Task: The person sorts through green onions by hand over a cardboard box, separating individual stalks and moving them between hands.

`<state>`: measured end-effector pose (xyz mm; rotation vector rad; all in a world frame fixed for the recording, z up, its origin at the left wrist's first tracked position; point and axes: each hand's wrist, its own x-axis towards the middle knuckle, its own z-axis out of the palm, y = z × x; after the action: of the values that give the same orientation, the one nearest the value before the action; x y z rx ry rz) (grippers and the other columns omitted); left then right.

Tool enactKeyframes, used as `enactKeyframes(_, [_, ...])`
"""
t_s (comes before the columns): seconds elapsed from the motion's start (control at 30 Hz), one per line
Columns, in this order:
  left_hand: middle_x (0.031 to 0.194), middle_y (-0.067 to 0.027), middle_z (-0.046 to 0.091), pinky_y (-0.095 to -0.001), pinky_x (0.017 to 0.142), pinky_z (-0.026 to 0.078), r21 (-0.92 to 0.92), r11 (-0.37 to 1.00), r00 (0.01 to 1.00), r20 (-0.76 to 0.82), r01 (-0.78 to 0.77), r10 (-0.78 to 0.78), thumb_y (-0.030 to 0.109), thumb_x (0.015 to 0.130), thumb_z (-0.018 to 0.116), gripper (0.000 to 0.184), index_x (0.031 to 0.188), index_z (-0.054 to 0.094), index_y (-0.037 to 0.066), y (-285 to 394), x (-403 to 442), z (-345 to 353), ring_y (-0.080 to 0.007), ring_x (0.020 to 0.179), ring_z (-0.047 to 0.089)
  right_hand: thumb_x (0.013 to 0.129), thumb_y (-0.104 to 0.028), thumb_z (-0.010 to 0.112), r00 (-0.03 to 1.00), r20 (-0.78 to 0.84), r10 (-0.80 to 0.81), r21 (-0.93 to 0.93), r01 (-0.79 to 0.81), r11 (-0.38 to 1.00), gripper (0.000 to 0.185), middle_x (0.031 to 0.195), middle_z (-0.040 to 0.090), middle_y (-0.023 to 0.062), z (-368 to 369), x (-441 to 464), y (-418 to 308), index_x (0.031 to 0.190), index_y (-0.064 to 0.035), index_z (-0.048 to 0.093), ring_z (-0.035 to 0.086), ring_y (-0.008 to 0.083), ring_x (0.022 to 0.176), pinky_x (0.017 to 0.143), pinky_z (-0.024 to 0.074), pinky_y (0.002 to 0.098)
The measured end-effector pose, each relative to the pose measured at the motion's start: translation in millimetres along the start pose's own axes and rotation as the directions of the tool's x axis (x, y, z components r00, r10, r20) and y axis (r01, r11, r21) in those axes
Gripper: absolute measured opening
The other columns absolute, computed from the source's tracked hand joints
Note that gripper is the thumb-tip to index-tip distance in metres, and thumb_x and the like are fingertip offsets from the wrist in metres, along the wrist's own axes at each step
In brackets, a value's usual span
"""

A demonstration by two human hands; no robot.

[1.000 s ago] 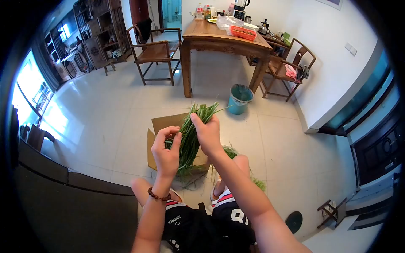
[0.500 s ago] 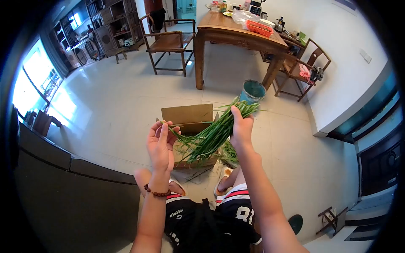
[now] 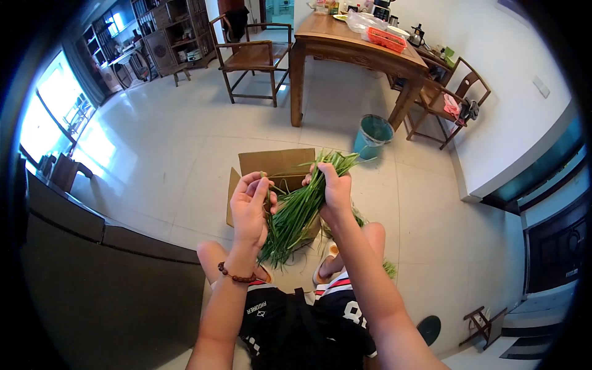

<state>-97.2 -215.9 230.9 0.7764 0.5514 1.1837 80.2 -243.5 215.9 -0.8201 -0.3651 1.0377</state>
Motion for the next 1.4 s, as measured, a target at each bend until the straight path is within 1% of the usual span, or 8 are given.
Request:
enactKeyframes(0.2, [0.095,-0.0036,0.063,-0.0193,0.05,0.041,0.006,0.999,0.999,0.021,0.034,-0.034,0.009,0.1,0.065,0.017,0.114,0.059,0.002,-22.3,7.1,-1.9,-0.0056,0.067,0.055,0.092,-0.009,0.065,0.999,-0.013,-0.032,-0.149,0.03,0.988,0.013,0.081,0.069,0.0086,16.4,-5.5,17.0,0.097,0.003,0.065,0.065,0.0157,0.062,0.057,0.0552,0.0295])
enactKeyframes(0.47, [0.088,0.0015,0.063,-0.0161,0.048,0.037,0.114,0.993,0.998,-0.05,0.036,-0.03,0.011,0.099,0.067,0.017,0.113,0.061,0.005,-45.6,26.8,2.7,-0.002,0.065,0.052,0.089,-0.003,0.071,0.995,0.026,-0.093,-0.24,0.096,0.966,0.015,0.087,0.071,0.0082,20.8,12.6,35.9,0.1,0.001,0.062,0.068,0.0138,0.073,0.063,0.056,0.0276])
enactKeyframes(0.53, [0.086,0.0035,0.062,-0.0153,0.049,0.036,0.26,0.966,0.997,-0.081,0.006,0.016,0.012,0.099,0.067,0.014,0.111,0.062,0.007,-49.6,35.5,2.0,-0.001,0.063,0.051,0.088,-0.002,0.072,0.993,0.033,-0.113,-0.309,0.118,0.944,0.017,0.088,0.071,0.0075,21.5,19.2,40.5,0.1,0.0002,0.062,0.067,0.0133,0.074,0.064,0.0555,0.0274])
enactKeyframes(0.77, [0.086,0.0,0.064,-0.0177,0.047,0.037,0.139,0.984,0.993,-0.061,0.109,-0.101,0.009,0.099,0.067,0.013,0.109,0.062,0.003,-53.2,81.6,-28.2,-0.0029,0.06,0.051,0.087,-0.006,0.076,0.996,0.06,-0.069,-0.365,0.086,0.927,0.011,0.082,0.07,0.0056,3.6,68.3,48.7,0.089,-0.0002,0.066,0.065,0.0123,0.07,0.063,0.0542,0.0287])
enactKeyframes(0.97, [0.094,-0.002,0.062,-0.0186,0.045,0.034,0.123,0.976,0.947,-0.291,0.181,-0.139,0.015,0.1,0.066,0.016,0.111,0.059,0.005,-55.8,143.7,-117.8,-0.0053,0.06,0.048,0.087,-0.007,0.074,0.995,0.059,-0.082,-0.369,0.098,0.924,0.012,0.067,0.063,0.0054,-39.9,133.1,20.6,0.089,-0.0026,0.063,0.061,0.0154,0.056,0.055,0.0525,0.0295])
enactKeyframes(1.1, [0.091,0.0011,0.058,-0.0186,0.047,0.034,0.173,0.935,0.918,-0.312,0.309,-0.246,0.017,0.1,0.066,0.017,0.112,0.06,0.008,-81.8,170.4,-160.0,-0.0055,0.061,0.045,0.086,-0.008,0.076,0.989,0.124,0.077,-0.452,-0.013,0.892,0.025,0.075,0.059,0.003,-59.1,170.1,25.4,0.1,-0.0026,0.056,0.06,0.0146,0.06,0.057,0.0516,0.0322])
enactKeyframes(1.27, [0.091,-0.0008,0.068,-0.019,0.048,0.036,0.215,0.898,0.901,-0.299,0.385,-0.315,0.012,0.097,0.069,0.012,0.106,0.064,0.005,-150.8,183.2,-180.1,-0.0036,0.062,0.052,0.077,-0.019,0.083,0.9,0.191,0.391,-0.851,-0.046,0.523,0.033,0.085,0.071,0.0041,-58.7,195.3,129.9,0.1,0.0011,0.07,0.064,0.0124,0.079,0.075,0.0526,0.0316])
enactKeyframes(1.4, [0.096,-0.0033,0.069,-0.0191,0.06,0.043,0.221,0.903,0.923,-0.204,0.367,-0.325,0.008,0.099,0.066,0.018,0.115,0.065,-0.001,-180.2,193.4,-166.5,-0.0054,0.074,0.057,0.077,-0.017,0.08,0.875,0.224,0.43,-0.847,-0.044,0.53,0.028,0.077,0.071,0.0066,-75.6,204.7,172.0,0.096,0.0019,0.071,0.062,0.0108,0.071,0.07,0.0522,0.0319])
